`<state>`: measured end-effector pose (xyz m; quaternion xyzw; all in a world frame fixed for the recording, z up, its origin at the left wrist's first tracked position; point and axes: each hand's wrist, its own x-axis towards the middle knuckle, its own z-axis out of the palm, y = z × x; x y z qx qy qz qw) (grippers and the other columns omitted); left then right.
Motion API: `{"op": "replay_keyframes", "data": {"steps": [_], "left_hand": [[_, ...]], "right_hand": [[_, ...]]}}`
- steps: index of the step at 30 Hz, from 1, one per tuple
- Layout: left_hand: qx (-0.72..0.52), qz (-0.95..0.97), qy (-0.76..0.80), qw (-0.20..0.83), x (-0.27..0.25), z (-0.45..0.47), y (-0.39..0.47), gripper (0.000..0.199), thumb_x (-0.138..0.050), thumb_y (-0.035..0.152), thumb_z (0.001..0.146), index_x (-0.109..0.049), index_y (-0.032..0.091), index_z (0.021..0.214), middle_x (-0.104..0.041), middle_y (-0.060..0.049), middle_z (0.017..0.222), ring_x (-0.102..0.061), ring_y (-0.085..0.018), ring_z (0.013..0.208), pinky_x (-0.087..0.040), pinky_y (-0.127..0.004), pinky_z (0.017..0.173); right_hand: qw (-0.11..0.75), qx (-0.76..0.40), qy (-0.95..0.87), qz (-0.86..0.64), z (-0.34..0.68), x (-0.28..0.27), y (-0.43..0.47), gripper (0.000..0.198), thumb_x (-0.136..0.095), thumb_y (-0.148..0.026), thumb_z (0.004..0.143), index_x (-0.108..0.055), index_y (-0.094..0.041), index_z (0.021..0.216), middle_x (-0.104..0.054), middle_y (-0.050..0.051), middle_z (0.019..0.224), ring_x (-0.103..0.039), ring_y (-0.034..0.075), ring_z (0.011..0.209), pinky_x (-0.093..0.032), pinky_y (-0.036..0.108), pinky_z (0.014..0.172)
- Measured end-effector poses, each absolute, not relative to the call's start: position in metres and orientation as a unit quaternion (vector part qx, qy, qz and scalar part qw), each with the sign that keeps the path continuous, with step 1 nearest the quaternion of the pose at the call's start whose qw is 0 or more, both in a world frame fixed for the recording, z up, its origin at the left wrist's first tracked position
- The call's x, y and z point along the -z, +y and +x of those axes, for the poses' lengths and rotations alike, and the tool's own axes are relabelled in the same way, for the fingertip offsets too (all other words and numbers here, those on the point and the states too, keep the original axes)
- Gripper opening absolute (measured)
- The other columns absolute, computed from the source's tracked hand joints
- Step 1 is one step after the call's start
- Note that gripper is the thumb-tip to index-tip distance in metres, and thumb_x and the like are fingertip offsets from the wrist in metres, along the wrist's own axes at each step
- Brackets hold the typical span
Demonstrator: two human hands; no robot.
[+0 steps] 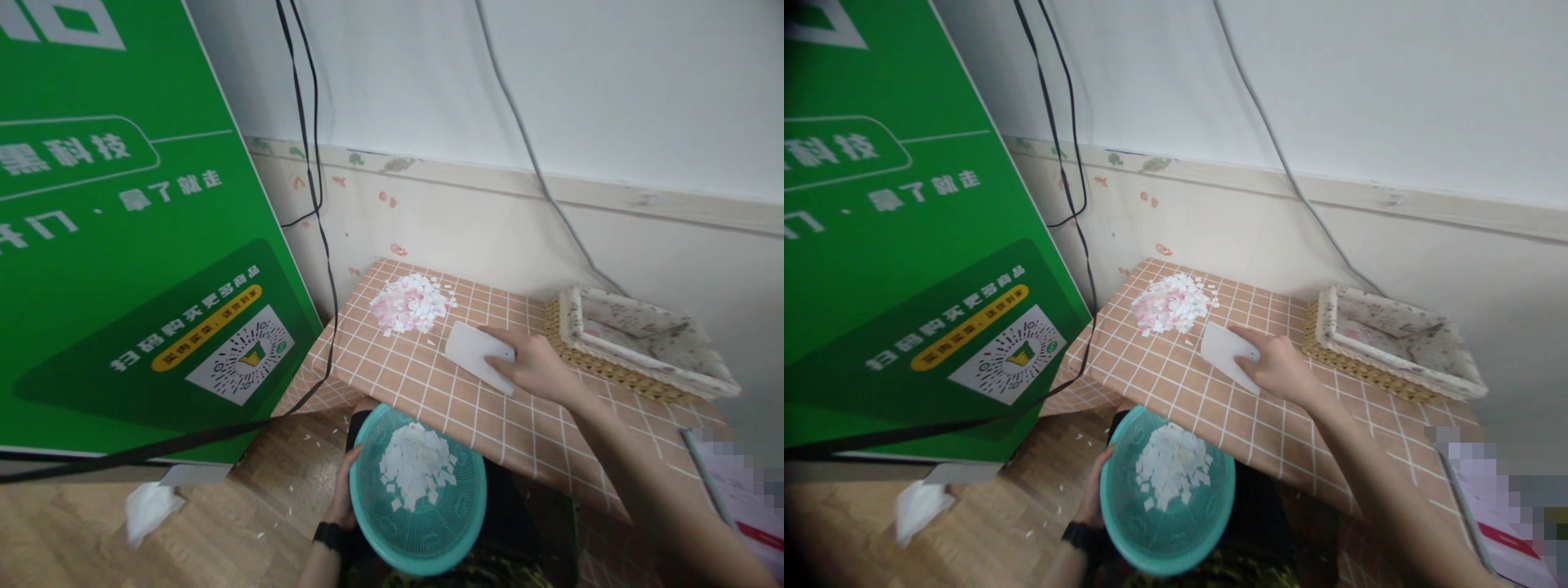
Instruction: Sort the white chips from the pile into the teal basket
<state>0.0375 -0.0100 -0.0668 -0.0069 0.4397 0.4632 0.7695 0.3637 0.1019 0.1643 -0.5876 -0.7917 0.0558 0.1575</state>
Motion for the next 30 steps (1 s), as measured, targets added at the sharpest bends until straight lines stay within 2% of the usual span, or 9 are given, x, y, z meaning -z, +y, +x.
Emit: {"op": "replay_keyframes", "data": {"steps": [3,9,17,22,26,30], "left_hand": [[-0.473,-0.01,0.435,0.766,0.074,0.036,-0.011,0.033,-0.067,0.036,0.067,-0.068,0.012,0.09,-0.072,-0.009,0.077,-0.067,-0.029,0.078,-0.047,-0.045,0.081],[-0.467,-0.028,0.433,0.771,0.067,0.036,-0.013,0.041,-0.066,0.037,0.067,-0.066,0.011,0.099,-0.073,-0.011,0.081,-0.066,-0.031,0.083,-0.048,-0.045,0.081],[-0.466,-0.02,0.416,0.781,0.069,0.035,-0.012,0.033,-0.067,0.036,0.069,-0.068,0.011,0.089,-0.073,-0.011,0.078,-0.066,-0.03,0.085,-0.048,-0.043,0.081],[-0.456,-0.025,0.417,0.786,0.066,0.037,-0.012,0.034,-0.065,0.037,0.069,-0.067,0.011,0.091,-0.073,-0.011,0.078,-0.066,-0.03,0.085,-0.048,-0.044,0.081],[-0.455,-0.037,0.434,0.777,0.058,0.039,-0.012,0.042,-0.065,0.037,0.068,-0.066,0.01,0.1,-0.073,-0.012,0.081,-0.066,-0.031,0.084,-0.048,-0.045,0.081],[-0.462,-0.033,0.443,0.768,0.054,0.039,-0.011,0.043,-0.066,0.037,0.067,-0.066,0.01,0.101,-0.073,-0.012,0.08,-0.066,-0.031,0.083,-0.048,-0.045,0.081]], "right_hand": [[0.141,-0.034,-0.796,-0.588,0.356,-0.163,0.098,0.049,-0.051,-0.026,0.079,-0.051,-0.022,0.128,-0.067,0.007,0.107,-0.066,0.018,0.07,-0.051,0.029,0.063],[0.13,0.0,-0.794,-0.594,0.35,-0.16,0.099,0.049,-0.047,-0.027,0.081,-0.049,-0.017,0.13,-0.07,0.009,0.095,-0.066,0.019,0.067,-0.05,0.031,0.062],[0.137,0.029,-0.772,-0.62,0.361,-0.156,0.098,0.05,-0.045,-0.028,0.082,-0.046,-0.019,0.132,-0.071,0.008,0.084,-0.064,0.02,0.063,-0.049,0.032,0.061],[0.133,-0.001,-0.772,-0.621,0.36,-0.157,0.095,0.049,-0.047,-0.029,0.081,-0.049,-0.02,0.13,-0.071,0.007,0.081,-0.063,0.018,0.058,-0.047,0.029,0.057],[0.154,-0.018,-0.762,-0.629,0.357,-0.156,0.096,0.05,-0.049,-0.03,0.08,-0.05,-0.02,0.129,-0.071,0.007,0.086,-0.063,0.017,0.058,-0.047,0.029,0.058],[0.162,-0.013,-0.754,-0.636,0.354,-0.154,0.096,0.05,-0.05,-0.029,0.079,-0.051,-0.018,0.128,-0.071,0.009,0.093,-0.065,0.021,0.067,-0.049,0.032,0.063]]}}
